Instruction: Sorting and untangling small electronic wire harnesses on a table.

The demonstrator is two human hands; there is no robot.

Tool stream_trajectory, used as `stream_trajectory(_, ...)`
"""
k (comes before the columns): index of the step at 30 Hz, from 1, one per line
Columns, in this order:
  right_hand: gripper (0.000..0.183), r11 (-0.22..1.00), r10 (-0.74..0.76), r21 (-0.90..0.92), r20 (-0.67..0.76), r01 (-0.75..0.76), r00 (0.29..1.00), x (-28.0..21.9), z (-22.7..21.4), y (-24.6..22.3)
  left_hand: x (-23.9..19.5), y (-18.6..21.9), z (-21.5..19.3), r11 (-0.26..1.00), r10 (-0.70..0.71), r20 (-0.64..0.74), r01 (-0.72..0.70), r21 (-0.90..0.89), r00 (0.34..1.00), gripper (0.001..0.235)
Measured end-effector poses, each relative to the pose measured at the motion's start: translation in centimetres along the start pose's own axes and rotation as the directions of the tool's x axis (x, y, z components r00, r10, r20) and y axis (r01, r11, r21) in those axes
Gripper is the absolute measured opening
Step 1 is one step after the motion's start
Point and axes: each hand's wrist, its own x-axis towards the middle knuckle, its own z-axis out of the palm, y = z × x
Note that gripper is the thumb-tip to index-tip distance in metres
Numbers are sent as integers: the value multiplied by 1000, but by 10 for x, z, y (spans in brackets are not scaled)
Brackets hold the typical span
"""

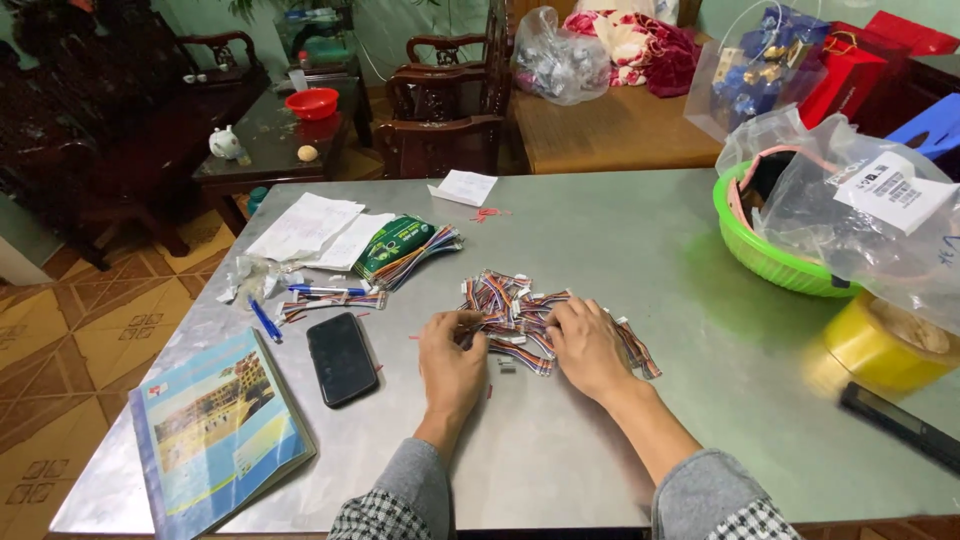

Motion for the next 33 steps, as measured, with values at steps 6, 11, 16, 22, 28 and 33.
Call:
stream_trajectory(6,16,999,35,18,-6,-35,999,-3,-19,-11,2,-15,13,995,-87,74,84,48,993,21)
stream_trajectory(11,12,994,-48,90,-92,56,995,-18,-33,-22,0,3,6,991,-71,187,48,125,980,24)
stream_trajectory(16,21,934,24,355,41,-37,999,-32,-25,-42,-1,4,5,994,-49,198,28,106,979,23)
stream_trajectory(22,25,974,10,225,-26,-4,1000,-11,2,-18,2,-14,14,999,31,89,-35,38,996,18)
stream_trajectory(28,41,859,200,497,-108,-121,974,-12,1,-24,-4,-10,15,992,-11,325,-30,121,946,24)
stream_trajectory(33,17,467,273,884,-114,-27,955,-4,33,-8,-2,2,9,997,47,285,-62,43,957,21)
